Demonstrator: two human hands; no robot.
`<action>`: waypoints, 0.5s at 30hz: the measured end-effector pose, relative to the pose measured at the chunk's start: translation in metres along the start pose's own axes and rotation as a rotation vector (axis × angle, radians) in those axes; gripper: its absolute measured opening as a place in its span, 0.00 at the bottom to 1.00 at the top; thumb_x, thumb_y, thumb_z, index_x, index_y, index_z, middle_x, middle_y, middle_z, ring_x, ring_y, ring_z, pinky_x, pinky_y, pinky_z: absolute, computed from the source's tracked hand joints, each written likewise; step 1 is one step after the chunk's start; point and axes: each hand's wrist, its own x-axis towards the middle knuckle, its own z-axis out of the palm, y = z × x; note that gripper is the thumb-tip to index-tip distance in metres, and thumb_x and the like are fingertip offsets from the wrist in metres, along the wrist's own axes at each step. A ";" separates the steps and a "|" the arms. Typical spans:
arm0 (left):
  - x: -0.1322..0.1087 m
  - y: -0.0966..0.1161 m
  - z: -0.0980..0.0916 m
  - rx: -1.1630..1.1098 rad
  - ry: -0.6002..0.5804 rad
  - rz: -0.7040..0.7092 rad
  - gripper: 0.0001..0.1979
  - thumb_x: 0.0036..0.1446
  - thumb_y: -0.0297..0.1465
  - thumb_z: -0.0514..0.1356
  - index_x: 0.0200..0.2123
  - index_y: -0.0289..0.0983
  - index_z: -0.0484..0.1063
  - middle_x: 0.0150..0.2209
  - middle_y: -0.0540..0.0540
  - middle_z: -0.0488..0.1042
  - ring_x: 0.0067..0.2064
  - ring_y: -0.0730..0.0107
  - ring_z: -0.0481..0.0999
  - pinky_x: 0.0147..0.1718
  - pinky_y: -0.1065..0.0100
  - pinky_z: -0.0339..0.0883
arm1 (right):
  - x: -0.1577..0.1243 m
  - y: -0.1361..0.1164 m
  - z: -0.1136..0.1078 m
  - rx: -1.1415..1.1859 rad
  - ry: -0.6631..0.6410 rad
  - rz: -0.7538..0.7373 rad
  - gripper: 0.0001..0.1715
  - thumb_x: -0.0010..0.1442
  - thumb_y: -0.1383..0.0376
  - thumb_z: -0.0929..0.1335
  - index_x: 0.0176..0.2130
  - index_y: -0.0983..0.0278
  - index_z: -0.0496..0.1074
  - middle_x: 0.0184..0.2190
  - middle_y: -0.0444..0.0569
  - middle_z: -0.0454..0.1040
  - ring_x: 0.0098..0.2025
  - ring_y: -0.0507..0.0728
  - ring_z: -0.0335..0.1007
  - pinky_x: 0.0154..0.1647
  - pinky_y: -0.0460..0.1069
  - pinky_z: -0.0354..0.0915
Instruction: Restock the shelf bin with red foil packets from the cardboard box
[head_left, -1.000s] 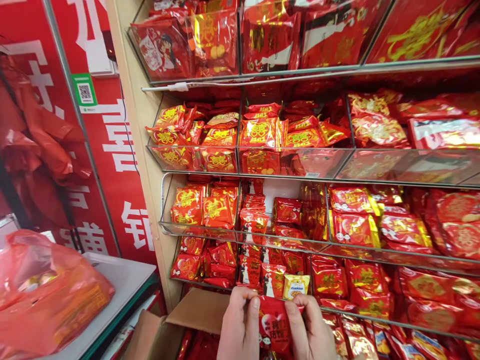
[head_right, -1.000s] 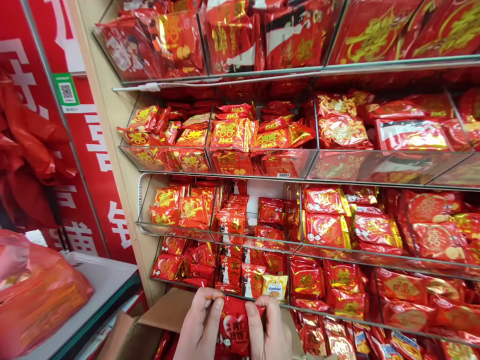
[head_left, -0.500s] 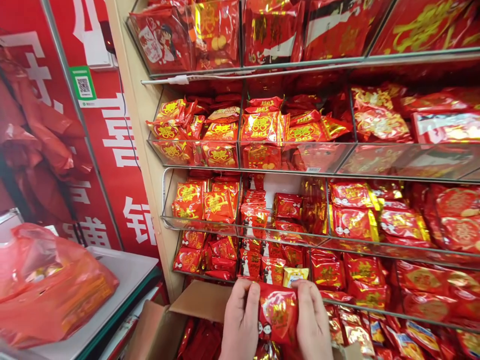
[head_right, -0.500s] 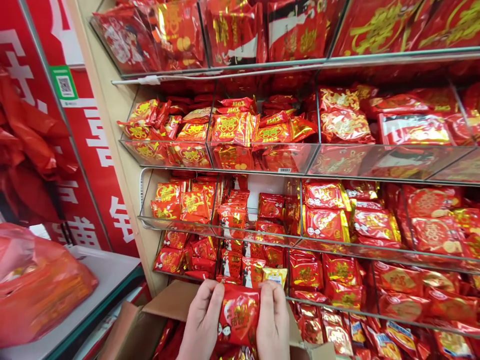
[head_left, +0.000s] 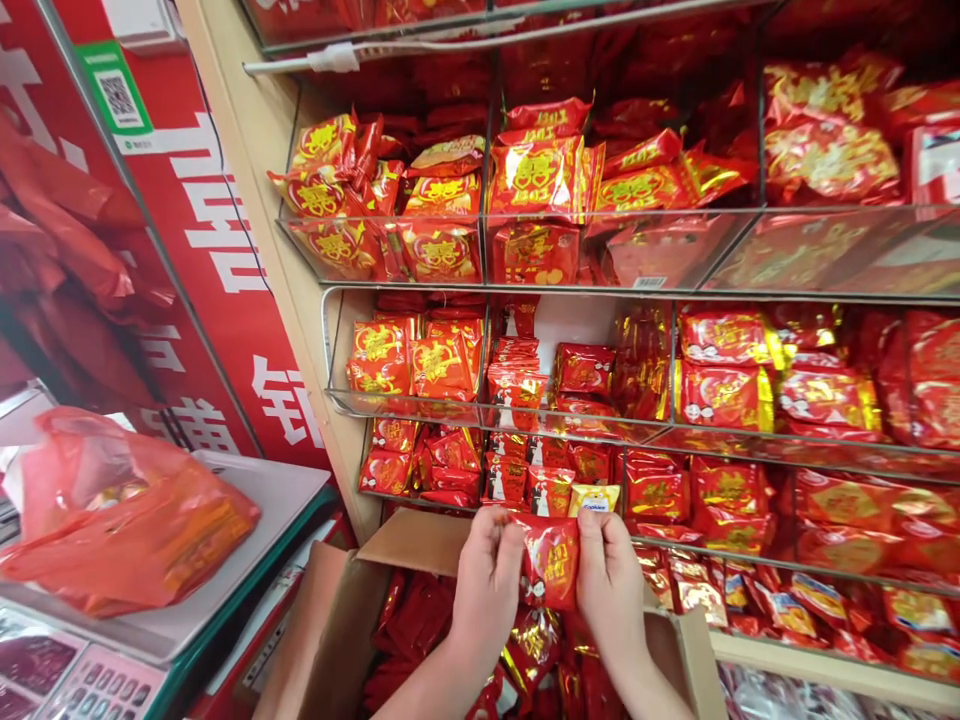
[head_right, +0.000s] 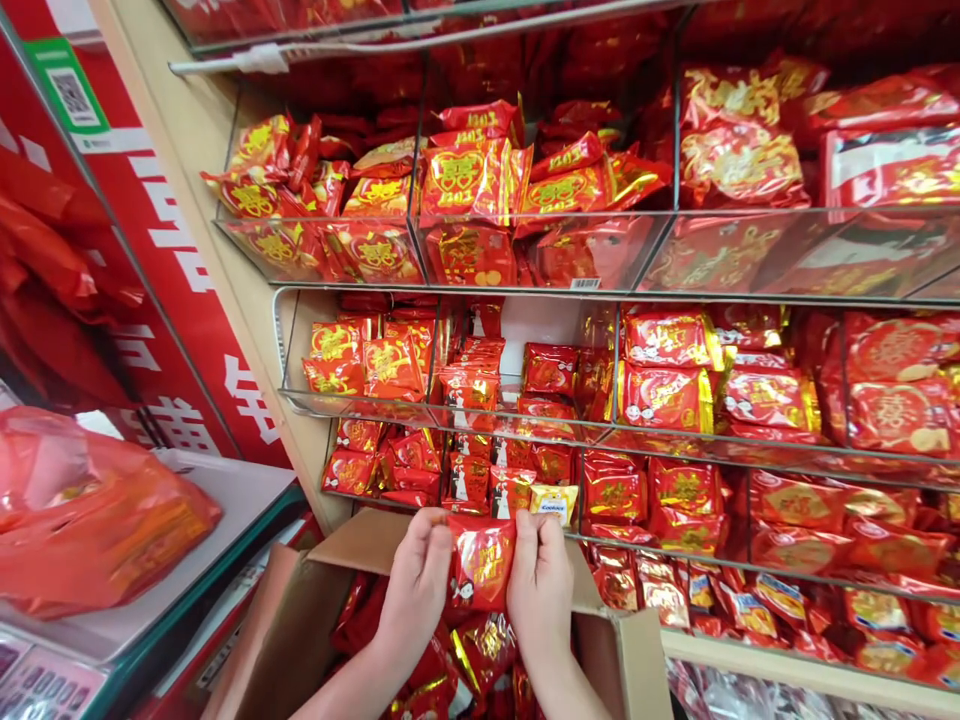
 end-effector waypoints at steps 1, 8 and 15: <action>0.001 0.000 -0.001 0.014 -0.057 0.006 0.10 0.56 0.39 0.50 0.29 0.39 0.60 0.23 0.55 0.60 0.25 0.75 0.60 0.25 0.73 0.57 | 0.001 0.001 0.000 0.003 -0.004 -0.002 0.21 0.57 0.49 0.57 0.26 0.61 0.58 0.22 0.42 0.64 0.27 0.54 0.59 0.29 0.47 0.56; 0.011 0.005 0.001 0.091 -0.004 0.047 0.12 0.55 0.38 0.52 0.24 0.39 0.56 0.19 0.57 0.55 0.23 0.76 0.55 0.24 0.73 0.51 | 0.005 -0.007 -0.006 -0.110 0.080 -0.068 0.19 0.59 0.51 0.55 0.26 0.61 0.57 0.21 0.42 0.63 0.26 0.54 0.59 0.28 0.47 0.54; 0.011 0.008 0.008 0.023 0.027 0.053 0.11 0.56 0.38 0.50 0.26 0.39 0.57 0.21 0.56 0.57 0.24 0.76 0.57 0.26 0.74 0.54 | 0.011 -0.015 -0.011 -0.102 0.095 -0.079 0.18 0.60 0.53 0.56 0.26 0.61 0.58 0.21 0.41 0.63 0.25 0.53 0.59 0.27 0.46 0.55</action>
